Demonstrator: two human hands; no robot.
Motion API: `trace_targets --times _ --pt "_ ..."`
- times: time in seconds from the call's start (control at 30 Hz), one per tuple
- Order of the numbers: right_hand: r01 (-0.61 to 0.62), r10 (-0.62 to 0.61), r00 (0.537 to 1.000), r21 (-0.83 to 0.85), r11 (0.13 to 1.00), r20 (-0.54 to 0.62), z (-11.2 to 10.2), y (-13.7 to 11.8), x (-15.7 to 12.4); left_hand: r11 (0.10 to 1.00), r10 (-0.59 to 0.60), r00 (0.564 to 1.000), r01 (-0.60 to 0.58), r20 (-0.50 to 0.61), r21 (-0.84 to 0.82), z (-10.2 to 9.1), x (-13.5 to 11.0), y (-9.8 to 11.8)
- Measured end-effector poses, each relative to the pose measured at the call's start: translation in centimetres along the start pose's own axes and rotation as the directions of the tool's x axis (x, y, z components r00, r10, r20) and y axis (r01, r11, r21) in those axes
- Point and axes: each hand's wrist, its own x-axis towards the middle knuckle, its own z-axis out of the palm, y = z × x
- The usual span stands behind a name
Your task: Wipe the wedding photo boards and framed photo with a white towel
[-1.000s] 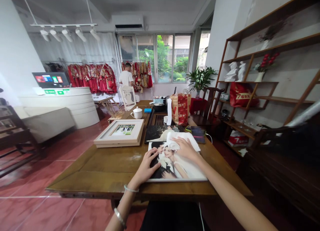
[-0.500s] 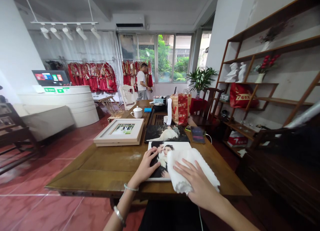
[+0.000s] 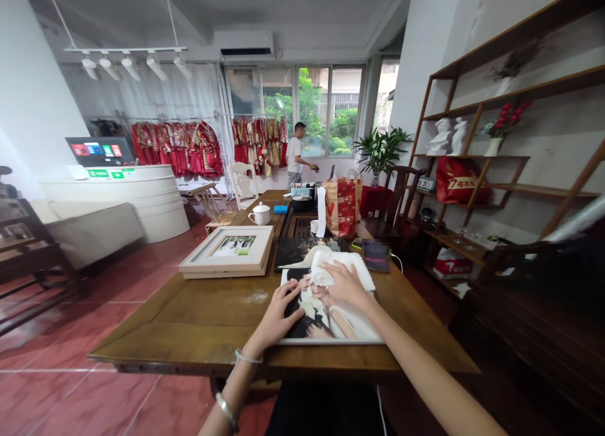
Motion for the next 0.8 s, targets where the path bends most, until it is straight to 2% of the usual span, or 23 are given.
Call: trace_targets --times 0.07,0.17,0.43,0.53,0.67,0.8 --pt "-0.006 0.006 1.000 -0.004 1.000 -0.010 0.1 -0.2 0.2 1.000 0.000 1.000 0.000 0.001 -0.002 0.0 0.0 0.0" --pt "0.014 -0.014 1.000 -0.015 1.000 -0.002 0.4 -0.8 -1.4 1.000 -0.001 1.000 0.001 -0.004 -0.006 0.1 0.0 -0.2" --pt "0.187 -0.183 0.980 -0.042 0.981 0.083 0.5 -2.7 -10.9 1.000 0.015 0.999 -0.015 -0.028 -0.008 0.3 0.0 -0.5" --pt "0.221 -0.218 0.968 -0.013 0.975 0.121 0.1 -3.0 -12.7 1.000 0.018 0.999 -0.018 -0.029 0.003 0.3 0.0 -0.4" --pt "0.201 -0.201 0.972 0.011 0.980 0.124 -0.2 -2.7 -12.0 1.000 0.020 1.000 -0.020 -0.019 0.011 0.3 0.1 -0.4" --pt "0.119 -0.118 0.990 -0.008 0.993 0.074 -0.1 -1.8 -8.7 1.000 0.009 1.000 -0.009 -0.006 0.017 0.2 0.0 -0.3"
